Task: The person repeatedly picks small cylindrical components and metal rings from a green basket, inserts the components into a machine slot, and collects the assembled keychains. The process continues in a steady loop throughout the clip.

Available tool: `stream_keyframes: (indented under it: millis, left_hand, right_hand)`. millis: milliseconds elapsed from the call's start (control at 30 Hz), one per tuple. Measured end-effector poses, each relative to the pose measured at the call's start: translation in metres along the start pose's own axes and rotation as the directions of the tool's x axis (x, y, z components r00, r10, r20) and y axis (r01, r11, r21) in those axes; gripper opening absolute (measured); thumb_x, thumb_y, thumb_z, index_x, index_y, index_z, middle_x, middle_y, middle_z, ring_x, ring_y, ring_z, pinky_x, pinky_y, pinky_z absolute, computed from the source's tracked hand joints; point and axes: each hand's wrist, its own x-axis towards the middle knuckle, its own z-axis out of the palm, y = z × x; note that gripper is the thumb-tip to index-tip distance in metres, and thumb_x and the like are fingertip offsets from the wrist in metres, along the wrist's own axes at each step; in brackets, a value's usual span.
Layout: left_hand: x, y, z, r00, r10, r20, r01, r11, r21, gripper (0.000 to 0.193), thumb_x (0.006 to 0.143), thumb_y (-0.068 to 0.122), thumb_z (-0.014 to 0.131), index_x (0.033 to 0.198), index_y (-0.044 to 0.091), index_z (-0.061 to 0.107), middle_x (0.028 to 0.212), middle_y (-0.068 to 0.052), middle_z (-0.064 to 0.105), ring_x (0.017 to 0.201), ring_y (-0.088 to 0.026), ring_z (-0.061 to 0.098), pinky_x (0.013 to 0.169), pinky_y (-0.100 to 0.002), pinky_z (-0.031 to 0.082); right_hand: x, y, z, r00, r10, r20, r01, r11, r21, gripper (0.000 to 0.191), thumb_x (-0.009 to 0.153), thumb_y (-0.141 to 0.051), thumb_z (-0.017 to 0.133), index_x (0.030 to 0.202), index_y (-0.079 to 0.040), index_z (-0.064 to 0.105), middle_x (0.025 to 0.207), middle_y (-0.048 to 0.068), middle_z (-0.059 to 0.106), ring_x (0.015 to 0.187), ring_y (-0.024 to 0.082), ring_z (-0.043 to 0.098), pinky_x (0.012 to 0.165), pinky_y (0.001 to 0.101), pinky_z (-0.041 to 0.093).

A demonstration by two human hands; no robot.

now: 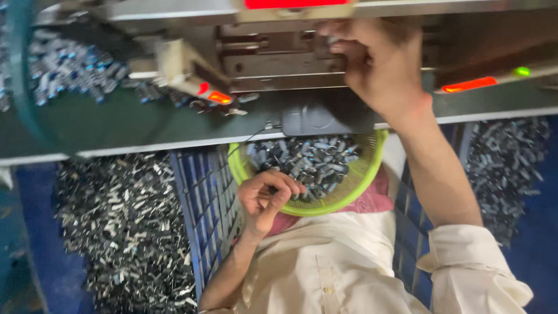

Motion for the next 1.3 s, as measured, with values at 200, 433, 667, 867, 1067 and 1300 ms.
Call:
stream_keyframes:
  millis: [200, 433, 667, 867, 1067, 1300]
  left_hand:
    - [0.003, 0.008, 0.004, 0.999, 0.031, 0.018, -0.032, 0.996, 0.087, 0.015, 0.099, 0.008, 0.068, 0.094, -0.006, 0.065, 0.098, -0.020, 0.071, 0.091, -0.025, 0.073, 0.085, -0.036, 0.061]
    - [0.011, 0.012, 0.018, 0.994, -0.051, -0.096, 0.065, 0.986, 0.151, 0.021, 0.089, 0.003, 0.065, 0.106, -0.001, 0.052, 0.120, -0.011, 0.057, 0.092, -0.019, 0.073, 0.079, -0.029, 0.060]
    - [0.022, 0.007, 0.013, 0.995, -0.102, 0.018, 0.077, 0.849, 0.523, 0.015, 0.092, 0.004, 0.068, 0.105, -0.001, 0.062, 0.083, -0.006, 0.071, 0.074, -0.011, 0.074, 0.067, -0.024, 0.058]
    - [0.016, 0.009, 0.016, 0.999, -0.040, 0.019, 0.027, 0.888, 0.460, 0.014, 0.095, 0.004, 0.071, 0.106, -0.002, 0.066, 0.085, -0.009, 0.074, 0.076, -0.013, 0.073, 0.069, -0.025, 0.058]
    - [0.004, 0.022, 0.013, 0.970, -0.211, -0.118, 0.228, 0.960, 0.165, 0.016, 0.095, 0.013, 0.065, 0.102, -0.001, 0.062, 0.077, -0.009, 0.073, 0.073, -0.016, 0.074, 0.068, -0.027, 0.058]
    - [0.007, 0.008, -0.003, 0.996, 0.043, 0.074, -0.042, 0.999, -0.012, 0.049, 0.103, 0.038, 0.067, 0.078, -0.004, 0.065, 0.080, -0.016, 0.067, 0.078, -0.026, 0.067, 0.092, -0.046, 0.057]
  right_hand:
    - [-0.060, -0.058, 0.012, 0.999, -0.025, -0.033, 0.026, 0.999, 0.044, 0.026, 0.090, -0.019, 0.076, 0.107, -0.003, 0.065, 0.120, 0.009, 0.073, 0.101, 0.026, 0.075, 0.086, 0.0433, 0.055]
    - [-0.148, -0.082, 0.070, 0.930, 0.367, -0.015, -0.360, 0.919, 0.162, 0.030, 0.072, -0.003, 0.080, 0.100, -0.004, 0.069, 0.099, 0.010, 0.074, 0.094, 0.028, 0.070, 0.084, 0.0402, 0.058]
    - [-0.169, -0.070, 0.073, 0.892, 0.450, -0.044, -0.361, 0.768, 0.529, 0.037, 0.080, 0.022, 0.066, 0.106, 0.000, 0.051, 0.103, 0.015, 0.069, 0.099, 0.027, 0.074, 0.076, 0.0339, 0.065]
    - [-0.197, -0.061, 0.092, 0.775, 0.632, -0.014, -0.488, 0.612, 0.622, 0.042, 0.083, 0.021, 0.071, 0.104, -0.002, 0.042, 0.087, 0.019, 0.069, 0.097, 0.030, 0.074, 0.080, 0.0378, 0.062]
    - [-0.178, -0.057, 0.085, 0.597, 0.801, 0.049, -0.272, 0.144, 0.951, 0.032, 0.093, 0.002, 0.074, 0.110, -0.007, 0.049, 0.094, 0.017, 0.071, 0.087, 0.024, 0.070, 0.078, 0.0335, 0.060]
    - [-0.042, -0.013, 0.013, 0.966, 0.145, -0.214, -0.158, 0.987, -0.042, 0.026, 0.092, 0.023, 0.062, 0.111, 0.007, 0.058, 0.100, 0.024, 0.067, 0.087, 0.030, 0.071, 0.074, 0.0353, 0.063]
